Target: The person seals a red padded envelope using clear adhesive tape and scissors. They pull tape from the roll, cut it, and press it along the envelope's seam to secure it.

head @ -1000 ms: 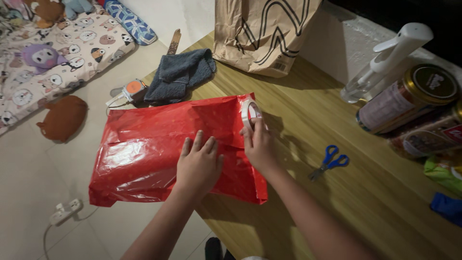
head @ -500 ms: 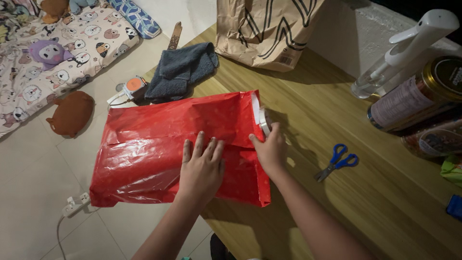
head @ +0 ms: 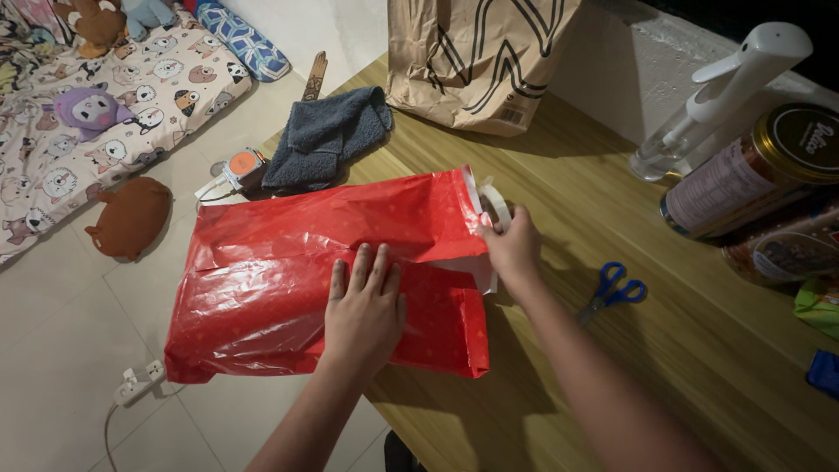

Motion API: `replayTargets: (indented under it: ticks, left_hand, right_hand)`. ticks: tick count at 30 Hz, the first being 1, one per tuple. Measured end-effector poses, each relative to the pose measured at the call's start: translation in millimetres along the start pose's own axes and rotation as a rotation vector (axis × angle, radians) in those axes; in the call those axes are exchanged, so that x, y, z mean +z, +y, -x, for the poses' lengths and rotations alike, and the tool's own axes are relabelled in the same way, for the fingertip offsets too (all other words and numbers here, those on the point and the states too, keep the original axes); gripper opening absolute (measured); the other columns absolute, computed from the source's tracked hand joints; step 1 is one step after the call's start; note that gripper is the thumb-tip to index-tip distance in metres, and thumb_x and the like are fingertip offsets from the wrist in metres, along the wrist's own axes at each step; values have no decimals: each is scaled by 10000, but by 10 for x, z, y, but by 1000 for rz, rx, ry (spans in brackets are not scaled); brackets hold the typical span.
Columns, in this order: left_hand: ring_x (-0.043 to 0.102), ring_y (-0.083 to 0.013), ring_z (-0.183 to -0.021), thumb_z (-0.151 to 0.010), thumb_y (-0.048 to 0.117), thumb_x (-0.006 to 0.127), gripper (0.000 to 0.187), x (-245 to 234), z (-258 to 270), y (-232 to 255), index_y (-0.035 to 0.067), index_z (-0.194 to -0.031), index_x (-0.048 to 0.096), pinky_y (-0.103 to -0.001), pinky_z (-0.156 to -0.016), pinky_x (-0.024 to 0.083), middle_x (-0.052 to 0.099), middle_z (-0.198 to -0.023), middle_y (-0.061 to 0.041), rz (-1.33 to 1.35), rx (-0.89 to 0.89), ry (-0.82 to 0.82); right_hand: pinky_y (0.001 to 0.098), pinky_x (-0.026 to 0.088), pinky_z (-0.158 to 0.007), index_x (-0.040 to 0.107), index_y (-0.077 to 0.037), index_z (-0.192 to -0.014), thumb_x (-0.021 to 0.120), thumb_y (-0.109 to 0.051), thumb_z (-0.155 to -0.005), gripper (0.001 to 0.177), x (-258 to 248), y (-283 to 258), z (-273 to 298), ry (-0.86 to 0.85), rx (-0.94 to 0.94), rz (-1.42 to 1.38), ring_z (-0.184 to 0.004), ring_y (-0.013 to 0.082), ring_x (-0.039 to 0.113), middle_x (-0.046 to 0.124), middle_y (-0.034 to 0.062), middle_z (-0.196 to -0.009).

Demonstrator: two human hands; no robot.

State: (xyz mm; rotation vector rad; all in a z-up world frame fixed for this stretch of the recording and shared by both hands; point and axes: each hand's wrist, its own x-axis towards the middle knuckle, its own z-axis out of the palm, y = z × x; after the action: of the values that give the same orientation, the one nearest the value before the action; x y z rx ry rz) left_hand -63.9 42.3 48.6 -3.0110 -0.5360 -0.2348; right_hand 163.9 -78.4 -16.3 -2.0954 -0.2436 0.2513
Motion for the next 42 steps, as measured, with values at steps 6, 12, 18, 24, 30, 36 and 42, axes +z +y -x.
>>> replayTargets:
  ticks: [6,12,18,24,30,36,42]
  left_hand:
    - [309,-321,-1470,-922,315,512,514,-18,-74,12,28,-1345,573,-582,-1164,228,401,-1577,-122,-77,15,-30]
    - [301,-337,-1467,-853,309,573,545,-109,-145,43,122,-1364,554,-592,-1181,205,411,-1563,-98,36,-34,-111]
    - [258,-341,-1496,-822,353,615,641,-138,-236,81,217,-1442,526,-618,-1172,137,393,-1583,-104,89,-68,-208]
    - [293,-281,-1489,-839,313,602,571,-7,-336,62,188,-1395,556,-643,-1192,126,446,-1543,-38,9,-16,-134]
    - [334,-305,-1458,-859,325,583,594,59,-334,67,155,-1426,535,-672,-1181,126,467,-1527,-44,-19,-7,-179]
    - [317,-316,-1463,-873,351,566,601,19,-351,63,153,-1438,513,-675,-1169,121,443,-1543,-45,-50,3,-216]
    - [287,-317,-1477,-875,375,557,642,-14,-404,84,176,-1479,471,-662,-1178,107,416,-1564,-30,-50,-28,-298]
  right_hand:
    - [441,556,-721,581,-22,-1071,833,-178,-837,378,144,242,193,109,-319,178,-793,300,708,720,154,-901]
    - [533,428,-954,558,-69,-1114,760,-229,-931,316,289,360,241,80,-304,501,-836,322,709,748,131,-877]
    - [551,406,-940,560,-62,-1075,799,-310,-846,413,329,352,269,145,-399,517,-999,338,665,744,135,-932]
    - [541,436,-922,586,-78,-1015,803,-332,-846,375,110,326,433,112,-356,359,-861,339,684,720,117,-855]
    - [511,521,-807,605,-35,-1016,909,-433,-676,606,41,369,562,-79,-253,406,-862,381,688,700,171,-877]
    - [481,553,-807,641,-4,-1084,903,-282,-654,575,163,534,410,-40,-226,314,-926,400,700,713,223,-1012]
    - [474,571,-791,619,-46,-1218,755,-254,-845,449,60,687,531,-12,-185,196,-906,375,731,744,210,-1006]
